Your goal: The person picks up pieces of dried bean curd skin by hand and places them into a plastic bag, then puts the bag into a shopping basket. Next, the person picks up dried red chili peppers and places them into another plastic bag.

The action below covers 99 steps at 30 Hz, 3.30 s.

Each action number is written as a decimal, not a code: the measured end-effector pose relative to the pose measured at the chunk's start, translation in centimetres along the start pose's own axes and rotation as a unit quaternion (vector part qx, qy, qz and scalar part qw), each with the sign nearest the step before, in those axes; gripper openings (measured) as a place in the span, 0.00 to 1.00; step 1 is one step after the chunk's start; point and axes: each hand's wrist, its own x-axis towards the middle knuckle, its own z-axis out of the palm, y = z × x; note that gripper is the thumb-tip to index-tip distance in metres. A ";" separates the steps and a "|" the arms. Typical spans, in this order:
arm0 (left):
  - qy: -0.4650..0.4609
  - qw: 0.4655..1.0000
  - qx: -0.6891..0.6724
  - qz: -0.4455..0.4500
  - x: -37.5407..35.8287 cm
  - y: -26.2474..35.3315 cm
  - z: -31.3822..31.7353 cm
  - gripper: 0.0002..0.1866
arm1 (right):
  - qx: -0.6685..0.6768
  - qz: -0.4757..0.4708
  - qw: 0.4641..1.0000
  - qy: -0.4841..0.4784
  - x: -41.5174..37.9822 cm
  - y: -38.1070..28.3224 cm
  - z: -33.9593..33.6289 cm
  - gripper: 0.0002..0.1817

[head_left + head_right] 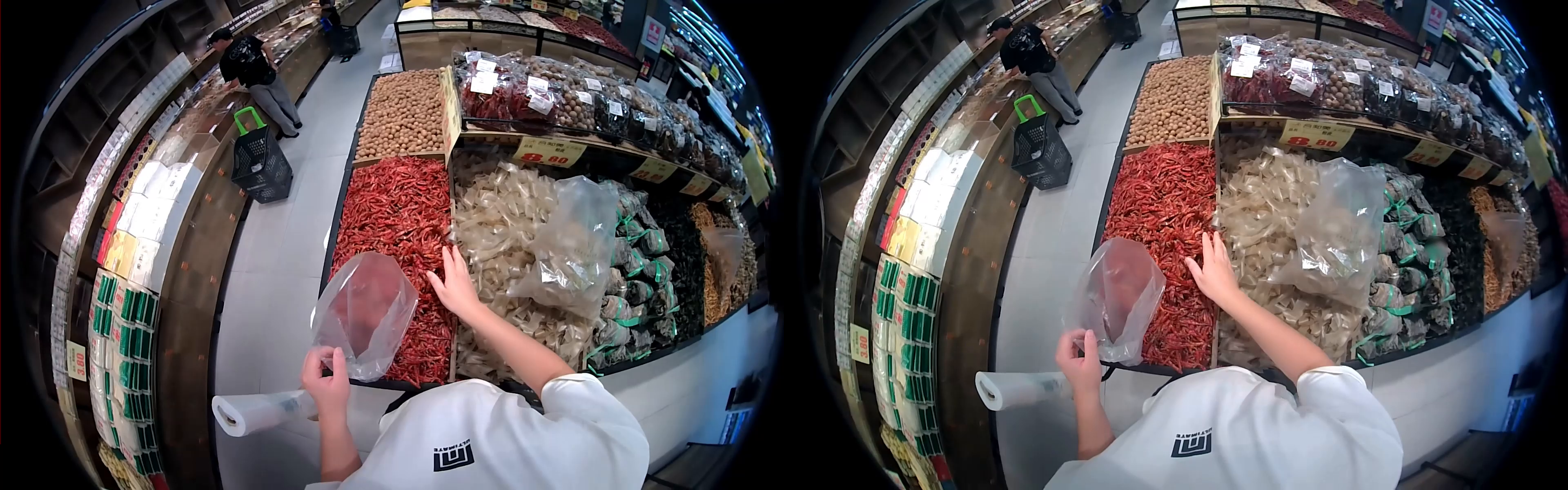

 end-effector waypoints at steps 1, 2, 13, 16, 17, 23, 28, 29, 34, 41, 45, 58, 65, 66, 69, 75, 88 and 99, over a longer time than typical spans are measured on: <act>-0.004 1.000 -0.002 0.010 0.2 -0.2 0.1 0.04 | -0.025 0.003 1.000 -0.018 1.2 0.0 0.7 0.43; -0.007 1.000 -0.003 0.022 0.6 -0.4 0.2 0.04 | -0.048 0.005 0.998 -0.035 2.2 0.0 1.3 0.44; -0.006 0.999 -0.011 0.044 3.4 -1.2 2.2 0.05 | -0.088 -0.001 0.995 -0.048 10.3 -1.2 5.2 0.44; 0.003 0.999 -0.015 0.050 3.9 -1.0 2.9 0.05 | -0.103 -0.002 0.993 -0.050 11.6 -1.6 5.7 0.44; 0.000 0.999 -0.016 0.050 4.1 -0.7 3.1 0.05 | -0.113 -0.005 0.992 -0.051 11.8 -1.6 5.9 0.44; -0.006 0.999 -0.015 0.041 4.1 -0.5 3.1 0.05 | -0.110 -0.011 0.992 -0.066 10.8 -1.7 5.3 0.46; -0.002 0.997 -0.017 0.079 2.8 -1.2 2.3 0.04 | -0.105 -0.069 0.990 -0.061 7.8 -2.4 4.9 0.46; -0.003 0.997 -0.019 0.081 2.6 -1.1 2.1 0.04 | -0.136 -0.070 0.983 -0.099 7.5 -2.5 4.9 0.45; -0.019 0.996 -0.006 0.092 1.7 -0.7 1.2 0.04 | -0.060 -0.087 0.994 -0.010 6.0 -3.4 2.6 0.39; 0.013 0.997 -0.027 0.077 0.2 -0.7 0.3 0.05 | -0.102 -0.008 0.993 0.067 2.5 2.4 -0.9 0.16; 0.009 0.998 -0.018 0.067 -0.4 -0.4 -0.2 0.05 | -0.237 0.000 0.971 0.004 4.3 5.1 -1.3 0.08; 0.000 0.995 -0.035 0.095 0.3 0.4 -0.1 0.04 | -0.308 0.085 0.943 -0.093 7.1 4.0 -0.5 0.08; -0.002 0.996 -0.029 0.085 1.2 0.4 0.4 0.05 | -0.318 0.065 0.943 -0.078 7.3 2.9 -0.4 0.10; 0.003 0.996 -0.032 0.086 1.4 0.2 0.5 0.05 | -0.331 0.063 0.937 -0.093 7.3 2.7 -0.5 0.11; -0.009 0.996 -0.036 0.081 1.8 -0.7 0.4 0.04 | -0.360 0.083 0.926 -0.074 7.0 2.5 0.0 0.11; -0.025 0.995 -0.038 0.083 2.4 -1.6 0.7 0.05 | -0.334 0.073 0.937 -0.071 6.0 3.5 1.6 0.08; -0.002 0.997 -0.061 0.049 3.4 -2.8 1.4 0.05 | -0.101 -0.055 0.993 -0.001 4.2 1.4 3.2 0.19; -0.062 0.993 -0.084 0.059 3.4 -4.1 1.2 0.06 | -0.172 -0.021 0.985 0.010 1.3 1.8 -2.2 0.23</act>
